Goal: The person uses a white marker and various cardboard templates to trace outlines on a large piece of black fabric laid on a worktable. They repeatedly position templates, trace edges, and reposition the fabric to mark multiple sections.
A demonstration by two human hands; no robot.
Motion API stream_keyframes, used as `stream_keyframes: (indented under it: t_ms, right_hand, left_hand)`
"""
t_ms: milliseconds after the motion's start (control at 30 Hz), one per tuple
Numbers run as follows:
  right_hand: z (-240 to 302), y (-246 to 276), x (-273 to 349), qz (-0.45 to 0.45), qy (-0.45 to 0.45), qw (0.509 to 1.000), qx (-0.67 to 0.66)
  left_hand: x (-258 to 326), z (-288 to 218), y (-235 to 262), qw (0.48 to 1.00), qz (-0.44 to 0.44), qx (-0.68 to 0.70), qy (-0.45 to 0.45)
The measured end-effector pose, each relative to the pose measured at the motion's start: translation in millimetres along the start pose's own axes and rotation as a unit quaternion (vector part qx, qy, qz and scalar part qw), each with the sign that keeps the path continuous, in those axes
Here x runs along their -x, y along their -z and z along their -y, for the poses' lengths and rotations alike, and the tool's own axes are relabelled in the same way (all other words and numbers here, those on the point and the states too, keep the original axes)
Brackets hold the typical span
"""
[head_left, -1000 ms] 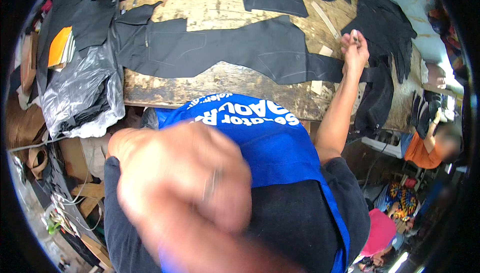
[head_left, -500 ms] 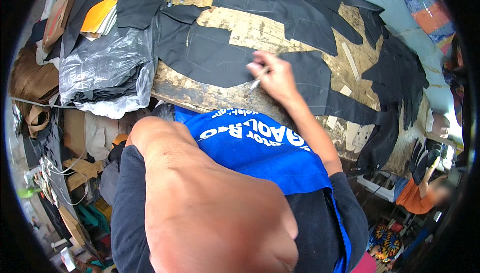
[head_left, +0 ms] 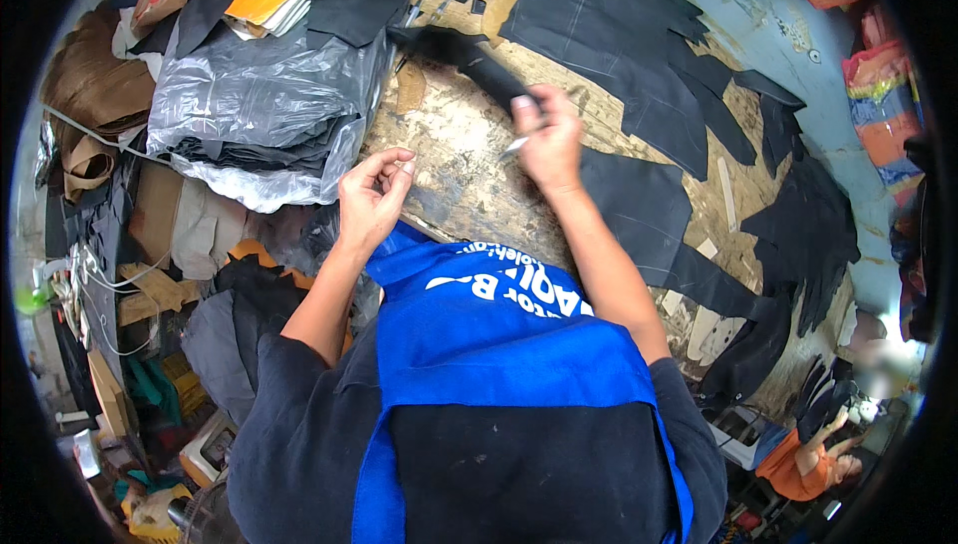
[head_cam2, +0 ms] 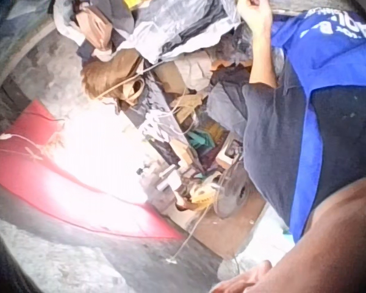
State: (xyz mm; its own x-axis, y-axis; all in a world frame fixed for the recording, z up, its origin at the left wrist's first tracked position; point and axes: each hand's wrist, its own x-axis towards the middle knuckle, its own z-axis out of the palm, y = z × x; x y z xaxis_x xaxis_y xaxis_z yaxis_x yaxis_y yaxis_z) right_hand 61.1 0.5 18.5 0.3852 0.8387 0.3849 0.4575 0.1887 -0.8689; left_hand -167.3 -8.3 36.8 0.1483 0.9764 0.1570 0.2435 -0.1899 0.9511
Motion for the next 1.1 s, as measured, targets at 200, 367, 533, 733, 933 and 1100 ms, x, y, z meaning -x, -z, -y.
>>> stream_keyframes:
  t_ms: [200,367,533,733,933,1100]
  right_hand:
    - [-29,65,-24,-0.225,-0.075,0.944,-0.227]
    - [-29,91,-20,-0.273,-0.074,0.917,-0.283]
    - [9,75,-19,-0.162,0.029,0.985,-0.056]
    - [42,48,16,0.244,-0.002,0.97,-0.022]
    - [4,156,63,-0.095,-0.166,0.931,0.31]
    - [-36,192,107,-0.121,-0.108,0.878,0.451]
  left_hand:
    - [-16,40,-10,0.963,-0.005,-0.251,-0.098]
    - [-55,49,-34,0.916,-0.099,-0.353,-0.162]
    - [-92,49,-41,0.904,-0.04,-0.417,-0.085]
    - [-117,59,-13,0.931,0.087,-0.347,-0.07]
    - [-100,46,10,0.957,0.027,0.081,0.278]
    - [-82,2,20,0.995,-0.076,-0.048,-0.036]
